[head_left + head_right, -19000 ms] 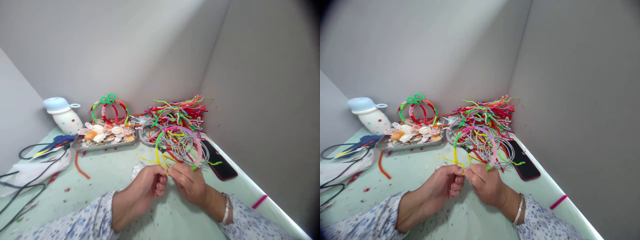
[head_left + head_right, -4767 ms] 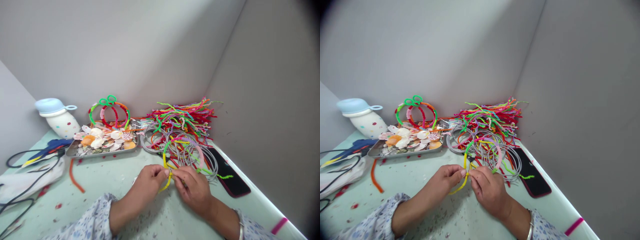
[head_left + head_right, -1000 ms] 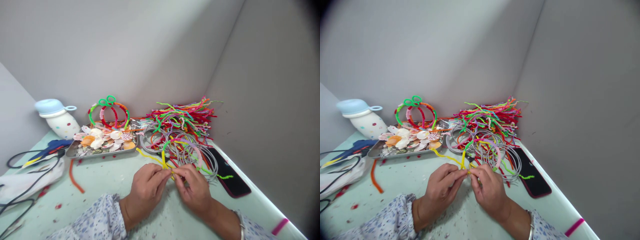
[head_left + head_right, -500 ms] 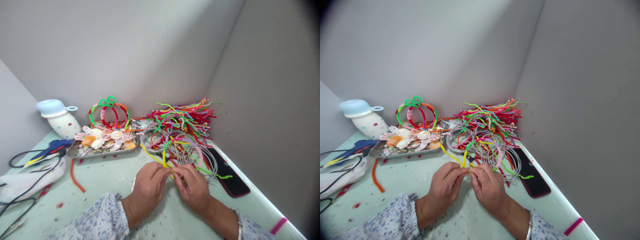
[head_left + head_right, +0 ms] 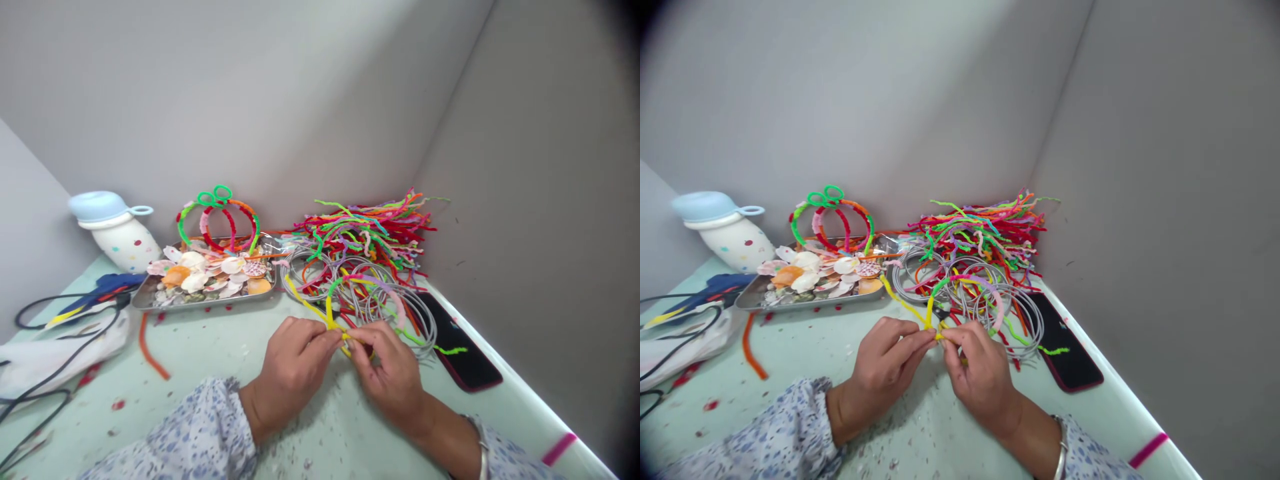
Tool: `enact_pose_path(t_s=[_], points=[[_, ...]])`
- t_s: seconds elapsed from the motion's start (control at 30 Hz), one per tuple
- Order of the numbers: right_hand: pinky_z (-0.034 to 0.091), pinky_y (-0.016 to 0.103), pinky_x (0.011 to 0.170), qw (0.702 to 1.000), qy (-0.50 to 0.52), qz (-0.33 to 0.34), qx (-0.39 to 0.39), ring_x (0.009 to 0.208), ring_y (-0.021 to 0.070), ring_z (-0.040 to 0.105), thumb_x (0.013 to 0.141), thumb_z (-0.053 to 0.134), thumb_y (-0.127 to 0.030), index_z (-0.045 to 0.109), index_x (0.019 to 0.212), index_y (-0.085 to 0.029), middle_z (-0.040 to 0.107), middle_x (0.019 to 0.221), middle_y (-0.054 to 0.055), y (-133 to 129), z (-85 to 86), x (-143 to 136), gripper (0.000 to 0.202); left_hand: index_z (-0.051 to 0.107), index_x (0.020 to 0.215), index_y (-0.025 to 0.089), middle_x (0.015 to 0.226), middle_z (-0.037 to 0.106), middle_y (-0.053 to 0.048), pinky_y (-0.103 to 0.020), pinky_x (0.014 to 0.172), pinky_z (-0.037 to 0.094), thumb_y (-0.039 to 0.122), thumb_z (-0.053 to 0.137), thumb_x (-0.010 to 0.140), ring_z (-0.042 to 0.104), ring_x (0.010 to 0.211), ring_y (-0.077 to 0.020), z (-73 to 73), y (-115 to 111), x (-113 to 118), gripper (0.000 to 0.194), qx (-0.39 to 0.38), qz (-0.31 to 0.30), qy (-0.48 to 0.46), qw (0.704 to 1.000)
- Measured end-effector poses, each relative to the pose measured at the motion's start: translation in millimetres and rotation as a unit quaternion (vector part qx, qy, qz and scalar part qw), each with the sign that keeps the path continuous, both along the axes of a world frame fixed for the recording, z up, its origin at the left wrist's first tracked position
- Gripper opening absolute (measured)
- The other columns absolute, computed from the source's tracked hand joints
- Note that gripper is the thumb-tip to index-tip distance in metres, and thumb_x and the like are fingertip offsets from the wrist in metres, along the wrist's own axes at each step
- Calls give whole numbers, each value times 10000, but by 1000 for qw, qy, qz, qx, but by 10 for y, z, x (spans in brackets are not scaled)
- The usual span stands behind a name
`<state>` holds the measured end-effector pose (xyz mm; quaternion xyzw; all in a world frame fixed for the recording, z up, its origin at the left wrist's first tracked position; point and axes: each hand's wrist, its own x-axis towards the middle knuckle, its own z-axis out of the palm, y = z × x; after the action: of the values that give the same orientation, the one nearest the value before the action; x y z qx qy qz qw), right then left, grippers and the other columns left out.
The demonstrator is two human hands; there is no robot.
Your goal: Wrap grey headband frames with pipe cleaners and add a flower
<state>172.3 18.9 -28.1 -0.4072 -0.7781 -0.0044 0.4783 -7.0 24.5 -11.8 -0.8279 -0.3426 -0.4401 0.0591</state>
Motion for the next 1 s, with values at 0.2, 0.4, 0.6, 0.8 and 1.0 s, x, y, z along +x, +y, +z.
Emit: enact_pose_path(t_s=[0.2,0.4,0.6,0.8,1.0], points=[[508,261,630,1000,-17,2,24,743,149,620,870,533,-123,576,1006,-186,630,838,46,-15,15,13,156,614,1023,168,843,663,-56,-300,666,424,105,596,844,568,742,-169,-2,-37,4,191,5,-5,24,1000],[503,242,605,998,-33,10,44,739,144,628,865,540,-115,577,1019,-175,639,839,51,-33,29,26,169,605,987,160,822,648,-61,-312,663,422,108,579,851,563,739,-181,20,-79,32,148,-12,-4,20,1000],[498,241,596,995,-60,-1,76,734,144,636,878,533,-128,574,1016,-168,660,826,50,-38,51,23,149,593,949,172,826,614,-57,-323,689,426,107,546,866,540,769,-191,24,-134,71,115,-77,1,-8,997],[483,244,590,994,-69,-4,82,744,144,633,870,552,-127,577,1015,-159,659,849,55,-30,21,42,151,567,928,187,833,580,-43,-311,682,430,143,474,912,529,767,-179,24,-175,121,105,-194,11,-59,979],[491,248,621,998,-39,6,48,745,140,614,866,548,-112,574,1016,-164,633,843,49,-22,24,37,160,589,942,195,840,591,-37,-291,688,446,163,492,914,551,777,-168,31,-154,118,106,-192,2,-78,978]])
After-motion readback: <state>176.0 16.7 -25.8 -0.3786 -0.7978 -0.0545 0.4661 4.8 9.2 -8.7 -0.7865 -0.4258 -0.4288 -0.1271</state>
